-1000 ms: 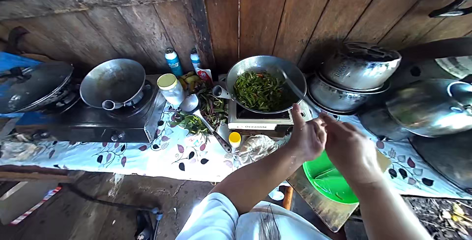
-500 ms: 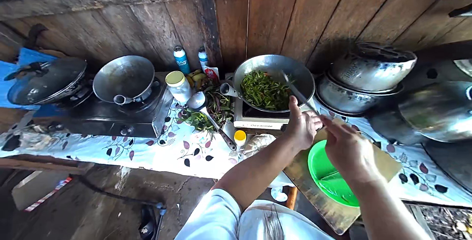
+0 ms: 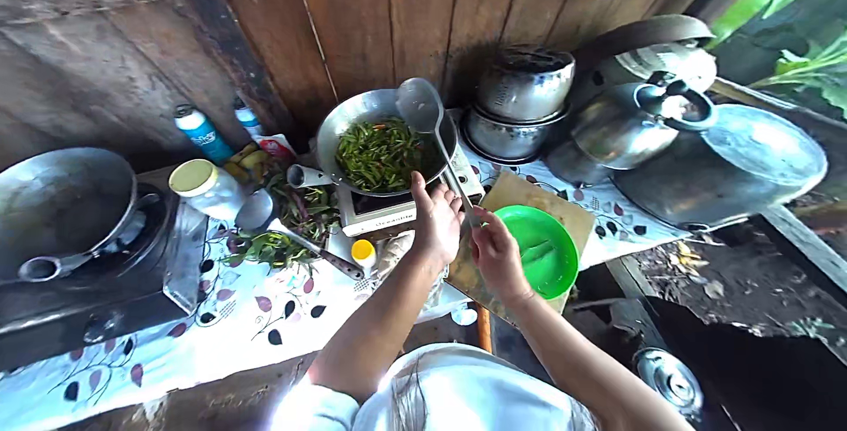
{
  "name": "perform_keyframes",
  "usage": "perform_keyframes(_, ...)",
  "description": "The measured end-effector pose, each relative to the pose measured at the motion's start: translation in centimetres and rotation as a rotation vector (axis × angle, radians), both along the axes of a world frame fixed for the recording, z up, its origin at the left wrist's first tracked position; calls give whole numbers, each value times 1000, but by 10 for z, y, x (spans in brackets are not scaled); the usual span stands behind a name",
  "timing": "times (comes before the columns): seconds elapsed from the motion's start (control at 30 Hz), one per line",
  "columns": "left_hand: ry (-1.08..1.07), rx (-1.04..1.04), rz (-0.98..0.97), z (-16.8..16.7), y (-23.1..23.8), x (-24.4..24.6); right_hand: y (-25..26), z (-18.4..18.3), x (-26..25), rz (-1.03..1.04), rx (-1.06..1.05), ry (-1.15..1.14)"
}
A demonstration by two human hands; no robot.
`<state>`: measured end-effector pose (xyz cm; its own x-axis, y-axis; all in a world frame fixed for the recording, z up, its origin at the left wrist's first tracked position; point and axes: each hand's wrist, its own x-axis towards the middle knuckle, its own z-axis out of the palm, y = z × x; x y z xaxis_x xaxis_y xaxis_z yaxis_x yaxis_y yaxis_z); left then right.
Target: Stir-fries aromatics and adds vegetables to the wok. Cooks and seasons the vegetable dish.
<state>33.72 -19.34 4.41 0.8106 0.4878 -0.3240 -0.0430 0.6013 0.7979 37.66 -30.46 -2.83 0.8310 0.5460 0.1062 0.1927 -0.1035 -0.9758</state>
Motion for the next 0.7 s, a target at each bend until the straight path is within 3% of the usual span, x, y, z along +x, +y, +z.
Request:
perform_keyframes(0.13, 23, 423, -70, -6, 1, -21, -49, -40, -33, -170, 60, 346)
perform_keyframes(0.27, -173, 1028, -99, 25, 19, -27, -85, -76, -69, -341, -9, 520)
perform_keyframes(0.4, -280, 1466, -92, 66, 50, -39, -73, -91, -75, -443, -129, 586)
perform_keyframes(0.53, -54, 1666, 141, 89, 136, -68, -58, -90, -61, -270, -339, 544)
perform_keyframes(0.63, 402, 1628, 257, 81, 239, -101, -52, -71, -50, -162, -486, 531)
perform_keyframes(0.7, 724, 1472, 291, 61, 305, -125, -52, -62, -42, -123, -572, 533)
